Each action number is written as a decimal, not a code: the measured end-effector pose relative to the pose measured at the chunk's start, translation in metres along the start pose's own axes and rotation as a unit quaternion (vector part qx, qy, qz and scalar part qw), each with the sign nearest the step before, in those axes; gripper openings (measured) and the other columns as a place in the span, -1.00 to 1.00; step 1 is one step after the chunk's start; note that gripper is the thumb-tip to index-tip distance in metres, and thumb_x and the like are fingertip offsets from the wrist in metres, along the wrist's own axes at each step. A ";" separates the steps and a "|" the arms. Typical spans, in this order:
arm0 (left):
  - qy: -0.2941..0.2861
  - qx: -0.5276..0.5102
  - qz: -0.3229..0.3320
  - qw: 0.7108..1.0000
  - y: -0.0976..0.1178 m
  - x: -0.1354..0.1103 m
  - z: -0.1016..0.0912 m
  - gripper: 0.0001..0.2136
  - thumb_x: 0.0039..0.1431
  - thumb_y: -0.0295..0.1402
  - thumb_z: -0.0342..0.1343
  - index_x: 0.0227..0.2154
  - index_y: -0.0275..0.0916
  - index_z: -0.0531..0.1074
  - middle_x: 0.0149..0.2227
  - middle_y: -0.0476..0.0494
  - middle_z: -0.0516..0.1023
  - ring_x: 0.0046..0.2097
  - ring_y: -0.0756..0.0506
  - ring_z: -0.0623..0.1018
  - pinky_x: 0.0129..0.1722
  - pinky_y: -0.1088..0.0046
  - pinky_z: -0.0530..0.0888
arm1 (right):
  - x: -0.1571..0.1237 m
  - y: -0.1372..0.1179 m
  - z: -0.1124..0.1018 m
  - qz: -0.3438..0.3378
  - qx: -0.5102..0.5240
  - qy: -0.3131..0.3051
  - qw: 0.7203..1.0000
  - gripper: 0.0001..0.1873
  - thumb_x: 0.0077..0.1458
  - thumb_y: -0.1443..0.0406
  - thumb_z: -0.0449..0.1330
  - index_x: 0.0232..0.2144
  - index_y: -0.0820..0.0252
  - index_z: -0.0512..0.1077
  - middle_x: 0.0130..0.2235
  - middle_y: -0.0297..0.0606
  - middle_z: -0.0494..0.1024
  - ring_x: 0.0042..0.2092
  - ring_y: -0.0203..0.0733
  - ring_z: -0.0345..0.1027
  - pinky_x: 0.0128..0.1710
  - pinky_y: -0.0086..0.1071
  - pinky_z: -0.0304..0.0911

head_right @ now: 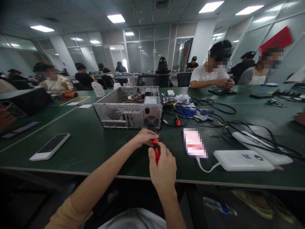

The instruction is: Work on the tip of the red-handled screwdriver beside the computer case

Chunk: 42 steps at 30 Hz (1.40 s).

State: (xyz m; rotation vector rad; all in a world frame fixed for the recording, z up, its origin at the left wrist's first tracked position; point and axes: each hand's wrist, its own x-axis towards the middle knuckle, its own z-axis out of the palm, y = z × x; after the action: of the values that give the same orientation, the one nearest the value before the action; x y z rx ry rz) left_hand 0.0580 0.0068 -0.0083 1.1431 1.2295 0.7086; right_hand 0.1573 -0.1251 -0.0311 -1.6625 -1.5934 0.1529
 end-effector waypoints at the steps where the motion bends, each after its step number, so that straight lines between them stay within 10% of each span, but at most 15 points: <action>1: -0.002 -0.002 0.001 1.000 0.000 0.000 0.000 -0.86 0.08 -0.48 0.30 -0.34 -0.41 0.47 -0.53 -0.04 0.52 -0.56 0.04 0.51 -0.43 0.46 0.58 | 0.000 0.000 -0.001 0.007 0.002 -0.010 1.000 -0.54 0.31 0.02 -0.09 0.04 0.14 0.36 -0.13 -0.11 0.54 -0.14 0.02 0.41 -0.09 -0.11 0.24; 16: 0.002 0.084 -0.005 0.996 -0.002 0.001 -0.001 -0.73 0.08 -0.32 0.32 -0.19 -0.35 0.49 -0.50 -0.08 0.58 -0.53 0.00 0.57 -0.45 0.50 0.58 | -0.001 0.007 0.005 -0.036 0.006 0.058 0.998 -0.67 -0.03 0.39 0.17 -0.15 0.11 0.45 -0.16 -0.18 0.40 -0.10 -0.03 0.30 -0.10 -0.19 0.28; 21: 0.008 0.063 -0.005 0.998 -0.003 0.004 -0.001 -0.77 0.08 -0.41 0.31 -0.21 -0.37 0.47 -0.52 -0.04 0.56 -0.57 0.04 0.53 -0.47 0.52 0.57 | -0.002 0.005 0.004 -0.026 -0.003 0.049 0.998 -0.71 0.05 0.23 0.23 -0.13 0.12 0.45 -0.15 -0.16 0.40 -0.10 -0.01 0.32 -0.11 -0.18 0.26; 28: 0.012 0.023 -0.008 1.000 0.000 0.002 0.001 -0.82 0.08 -0.44 0.31 -0.29 -0.39 0.47 -0.55 -0.03 0.52 -0.59 0.03 0.51 -0.45 0.47 0.57 | 0.000 0.000 -0.002 0.011 0.013 0.010 1.000 -0.53 0.34 0.05 -0.18 0.02 0.16 0.35 -0.23 -0.14 0.56 -0.18 0.00 0.43 -0.10 -0.14 0.18; 42: 0.009 0.075 0.011 0.997 -0.001 0.002 -0.003 -0.75 0.09 -0.32 0.31 -0.23 -0.38 0.52 -0.39 -0.16 0.62 -0.54 -0.02 0.58 -0.45 0.45 0.59 | 0.000 0.003 0.004 -0.008 0.035 0.084 0.996 -0.77 -0.01 0.26 0.21 -0.25 0.11 0.33 -0.25 -0.25 0.40 -0.20 -0.07 0.33 -0.17 -0.23 0.25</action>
State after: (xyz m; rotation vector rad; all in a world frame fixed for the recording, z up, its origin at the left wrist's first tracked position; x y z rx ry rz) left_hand 0.0553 0.0096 -0.0095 1.2773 1.3049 0.6532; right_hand 0.1576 -0.1231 -0.0360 -1.5654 -1.4599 0.0585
